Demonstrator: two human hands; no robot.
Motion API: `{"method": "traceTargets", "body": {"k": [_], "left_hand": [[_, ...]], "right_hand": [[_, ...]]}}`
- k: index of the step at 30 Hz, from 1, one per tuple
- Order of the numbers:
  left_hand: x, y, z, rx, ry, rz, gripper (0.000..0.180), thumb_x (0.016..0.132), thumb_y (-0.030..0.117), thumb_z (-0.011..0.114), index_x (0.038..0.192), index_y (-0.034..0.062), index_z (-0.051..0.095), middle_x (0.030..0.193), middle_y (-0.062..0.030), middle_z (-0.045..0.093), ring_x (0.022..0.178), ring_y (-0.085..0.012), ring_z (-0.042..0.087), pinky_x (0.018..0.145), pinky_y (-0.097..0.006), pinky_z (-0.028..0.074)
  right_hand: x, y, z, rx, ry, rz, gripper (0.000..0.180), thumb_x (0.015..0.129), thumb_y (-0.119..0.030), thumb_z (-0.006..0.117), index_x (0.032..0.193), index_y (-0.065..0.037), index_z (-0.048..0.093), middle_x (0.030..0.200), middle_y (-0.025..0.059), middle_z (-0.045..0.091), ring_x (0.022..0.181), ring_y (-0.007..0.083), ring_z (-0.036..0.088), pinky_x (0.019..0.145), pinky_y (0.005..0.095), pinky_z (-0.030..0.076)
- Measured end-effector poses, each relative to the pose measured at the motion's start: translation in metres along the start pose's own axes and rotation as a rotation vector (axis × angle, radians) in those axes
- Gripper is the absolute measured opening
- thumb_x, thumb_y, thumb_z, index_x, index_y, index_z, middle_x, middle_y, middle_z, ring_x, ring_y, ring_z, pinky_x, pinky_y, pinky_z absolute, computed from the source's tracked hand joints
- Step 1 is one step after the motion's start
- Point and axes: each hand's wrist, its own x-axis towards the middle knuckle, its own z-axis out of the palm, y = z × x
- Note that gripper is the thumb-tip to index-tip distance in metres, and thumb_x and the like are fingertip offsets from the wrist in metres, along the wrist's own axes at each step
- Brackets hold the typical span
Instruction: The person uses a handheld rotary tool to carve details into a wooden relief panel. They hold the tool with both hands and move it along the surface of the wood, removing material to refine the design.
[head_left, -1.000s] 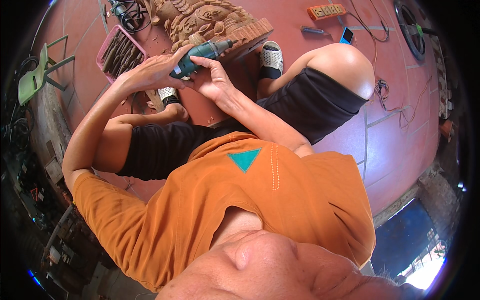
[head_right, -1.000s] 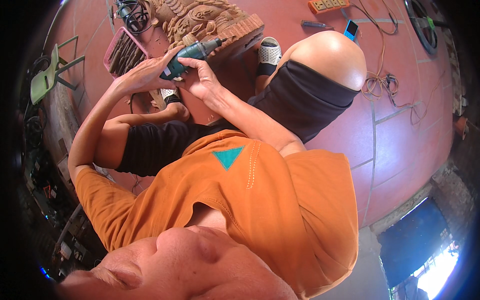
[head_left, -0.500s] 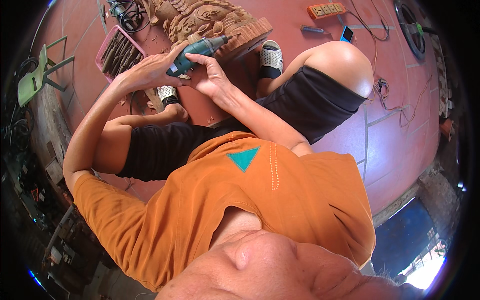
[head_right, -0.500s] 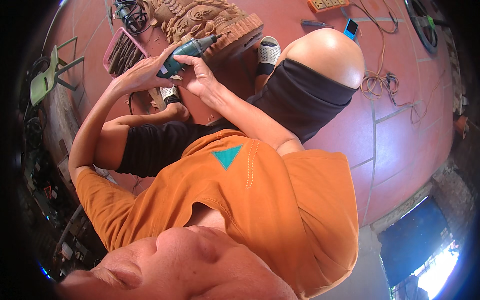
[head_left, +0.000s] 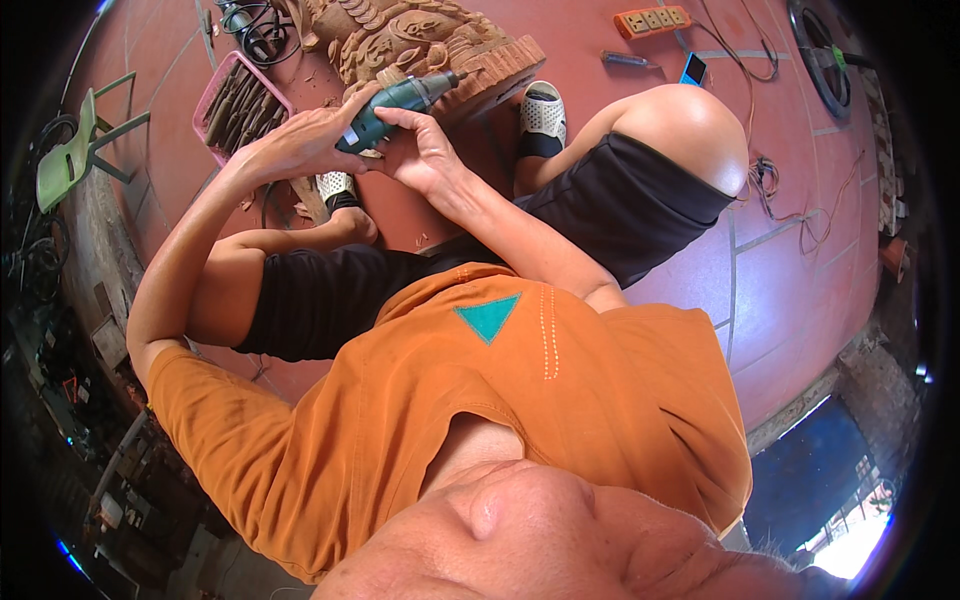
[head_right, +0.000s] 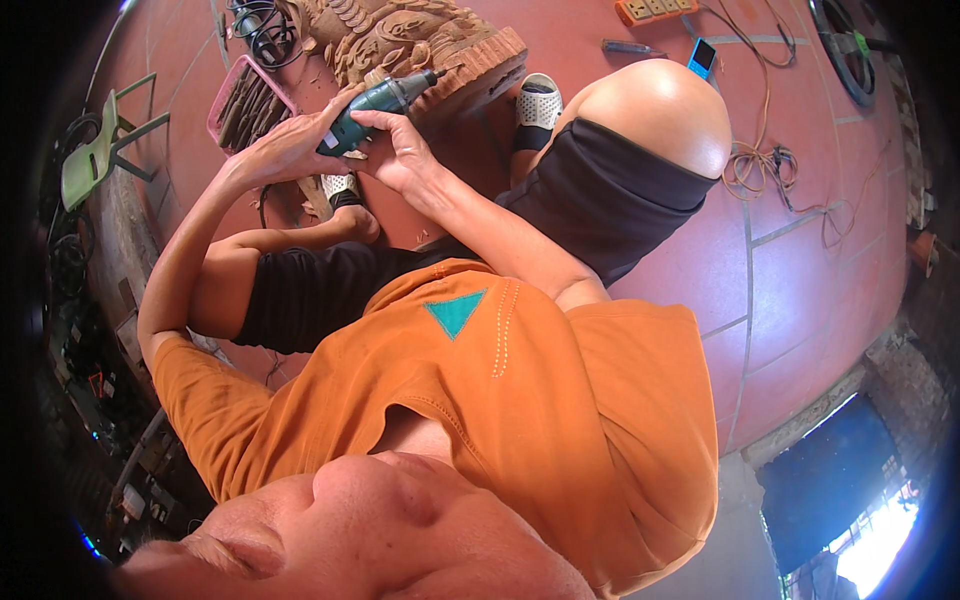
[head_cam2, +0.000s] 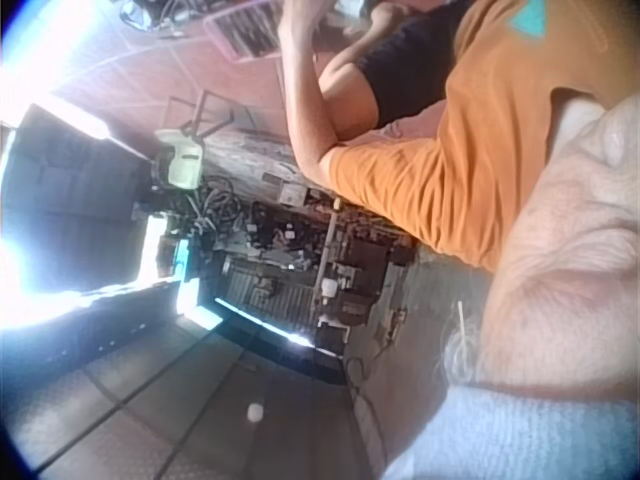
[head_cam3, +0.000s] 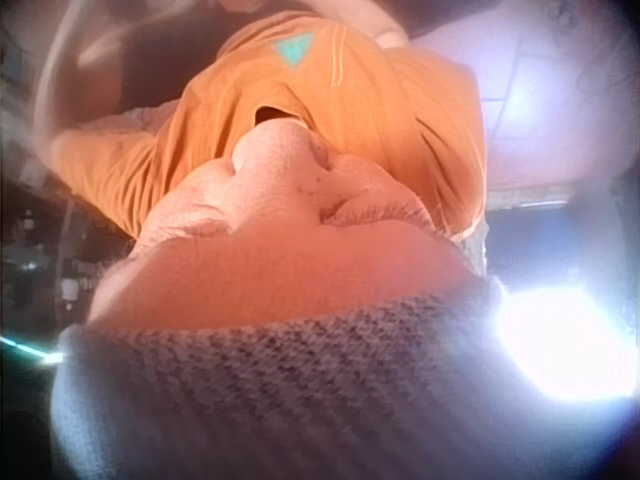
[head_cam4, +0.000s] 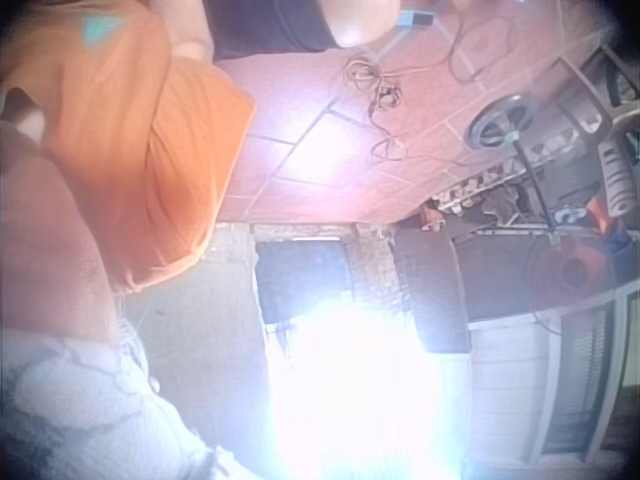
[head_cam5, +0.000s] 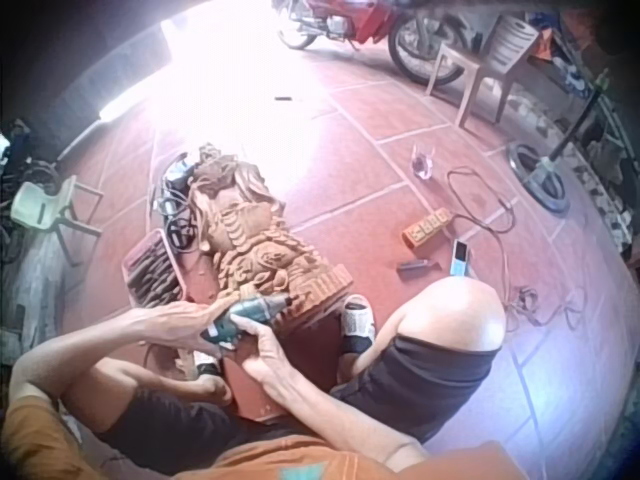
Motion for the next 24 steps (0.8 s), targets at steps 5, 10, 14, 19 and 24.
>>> {"method": "traceTargets", "body": {"k": [5,10,14,19,24], "left_hand": [[-0.002,0.001,-0.002,-0.007,0.000,0.020,0.096,0.076,0.031,0.076,0.150,0.0085,0.020,0.105,-0.0298,0.063,0.102,-0.0440,0.062,0.088,-0.049,0.048],[0.000,0.000,-0.002,0.007,0.001,0.063,0.097,0.073,0.026,0.076,0.151,0.0104,0.019,0.107,-0.0289,0.063,0.107,-0.0439,0.060,0.091,-0.049,0.048],[0.001,0.003,-0.004,0.047,-0.010,0.045,0.099,0.075,0.021,0.078,0.153,0.0105,0.018,0.110,-0.0247,0.065,0.106,-0.0410,0.064,0.092,-0.046,0.049],[0.000,0.001,-0.004,0.035,0.020,0.101,0.100,0.074,0.021,0.079,0.153,0.0104,0.018,0.111,-0.0252,0.065,0.107,-0.0413,0.063,0.092,-0.047,0.049],[0.000,0.005,-0.008,0.051,0.000,0.084,0.101,0.074,0.022,0.080,0.153,0.0104,0.018,0.112,-0.0257,0.064,0.108,-0.0411,0.063,0.093,-0.047,0.049]], "right_hand": [[-0.006,-0.001,0.005,0.009,0.014,0.002,0.030,0.081,-0.004,0.069,0.109,-0.011,0.061,0.104,0.0050,0.066,0.101,0.0241,0.064,0.092,0.0576,0.048],[-0.011,-0.001,0.007,0.030,0.036,0.006,0.030,0.081,-0.004,0.069,0.109,-0.011,0.061,0.104,0.0048,0.066,0.103,0.0241,0.063,0.095,0.0596,0.046],[-0.010,-0.001,0.003,0.044,0.030,0.002,0.032,0.081,-0.005,0.069,0.111,-0.011,0.061,0.107,0.0057,0.066,0.106,0.0252,0.062,0.097,0.0604,0.044],[-0.013,-0.001,0.008,0.047,0.040,-0.013,0.031,0.080,-0.005,0.069,0.110,-0.010,0.062,0.105,0.0061,0.066,0.104,0.0258,0.063,0.097,0.0604,0.045],[-0.014,-0.001,0.009,0.053,0.055,-0.022,0.032,0.080,-0.005,0.070,0.110,-0.010,0.061,0.106,0.0069,0.065,0.104,0.0262,0.063,0.097,0.0598,0.045]]}}
